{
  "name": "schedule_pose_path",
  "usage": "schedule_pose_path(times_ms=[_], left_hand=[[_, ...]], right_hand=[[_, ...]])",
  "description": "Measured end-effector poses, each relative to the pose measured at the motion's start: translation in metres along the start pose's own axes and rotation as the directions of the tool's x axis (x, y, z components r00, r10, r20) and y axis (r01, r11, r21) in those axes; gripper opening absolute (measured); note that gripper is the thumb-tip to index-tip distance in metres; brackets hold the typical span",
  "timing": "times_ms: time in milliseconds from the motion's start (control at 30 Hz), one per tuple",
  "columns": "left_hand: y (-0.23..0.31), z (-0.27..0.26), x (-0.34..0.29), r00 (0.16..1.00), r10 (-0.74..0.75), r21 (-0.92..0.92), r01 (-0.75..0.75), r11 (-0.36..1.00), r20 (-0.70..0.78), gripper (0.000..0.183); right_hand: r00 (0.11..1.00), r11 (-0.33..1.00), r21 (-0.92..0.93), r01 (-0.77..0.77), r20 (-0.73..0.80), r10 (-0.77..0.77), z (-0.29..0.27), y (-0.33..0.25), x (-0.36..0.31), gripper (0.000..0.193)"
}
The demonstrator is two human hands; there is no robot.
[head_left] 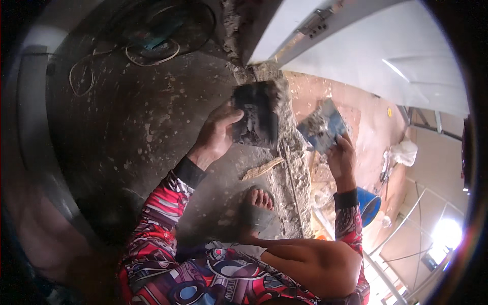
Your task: The person mixes mortar using two metal scrapers and applies it onto the wall around the doorframe.
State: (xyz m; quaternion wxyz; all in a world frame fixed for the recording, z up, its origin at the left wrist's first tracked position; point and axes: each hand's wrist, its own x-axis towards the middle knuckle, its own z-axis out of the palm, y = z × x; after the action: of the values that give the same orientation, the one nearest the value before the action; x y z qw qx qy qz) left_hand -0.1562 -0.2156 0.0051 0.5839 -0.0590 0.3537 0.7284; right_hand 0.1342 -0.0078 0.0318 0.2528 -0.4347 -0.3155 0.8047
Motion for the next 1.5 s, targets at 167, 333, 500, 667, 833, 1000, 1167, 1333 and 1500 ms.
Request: schedule_pose_path(times_ms=[167, 333, 500, 667, 833, 1000, 1167, 1333, 1500], left_hand=[[0.006, -0.024, -0.002, 0.931, 0.343, 0.201, -0.315, 0.927, -0.125, 0.023], [0.013, -0.049, 0.016, 0.814, 0.580, 0.627, -0.442, 0.642, -0.021, 0.015], [0.019, -0.038, 0.042, 0.632, 0.766, 0.723, -0.584, 0.368, 0.120, 0.015], [0.021, -0.018, 0.073, 0.373, 0.890, 0.768, -0.639, 0.041, 0.263, 0.027], [0.019, 0.013, 0.103, 0.031, 0.922, 0.709, -0.649, -0.276, 0.387, 0.020], [0.007, 0.036, 0.104, 0.010, 0.951, 0.769, -0.592, -0.243, 0.309, 0.034], [-0.007, 0.044, 0.122, -0.033, 0.950, 0.800, -0.531, -0.280, 0.310, 0.031], [-0.011, 0.054, 0.129, 0.009, 0.950, 0.773, -0.584, -0.249, 0.313, 0.021], [-0.008, 0.052, 0.116, 0.160, 0.931, 0.827, -0.524, -0.201, 0.328, 0.022]], right_hand=[[0.999, 0.995, -0.096, 0.002, -0.048, -0.007, 0.010, -0.025, -0.029, 0.042], [0.989, 0.992, -0.123, 0.000, -0.146, -0.018, 0.043, -0.032, -0.055, 0.052], [0.999, 0.997, -0.080, -0.021, -0.033, 0.019, 0.045, -0.024, -0.066, 0.055], [0.981, 1.000, -0.019, -0.006, -0.191, 0.002, 0.067, -0.001, -0.066, 0.053], [0.997, 1.000, 0.000, -0.014, -0.078, 0.014, 0.064, 0.000, -0.068, 0.055], [0.996, 1.000, 0.014, -0.012, -0.090, 0.013, 0.058, 0.000, -0.067, 0.054], [0.997, 0.999, 0.016, -0.051, -0.059, 0.052, 0.050, 0.000, -0.066, 0.058], [0.998, 0.999, 0.019, -0.048, -0.043, 0.049, 0.046, -0.001, -0.066, 0.058], [0.999, 0.999, 0.016, -0.051, -0.009, 0.052, 0.041, -0.003, -0.062, 0.058]])
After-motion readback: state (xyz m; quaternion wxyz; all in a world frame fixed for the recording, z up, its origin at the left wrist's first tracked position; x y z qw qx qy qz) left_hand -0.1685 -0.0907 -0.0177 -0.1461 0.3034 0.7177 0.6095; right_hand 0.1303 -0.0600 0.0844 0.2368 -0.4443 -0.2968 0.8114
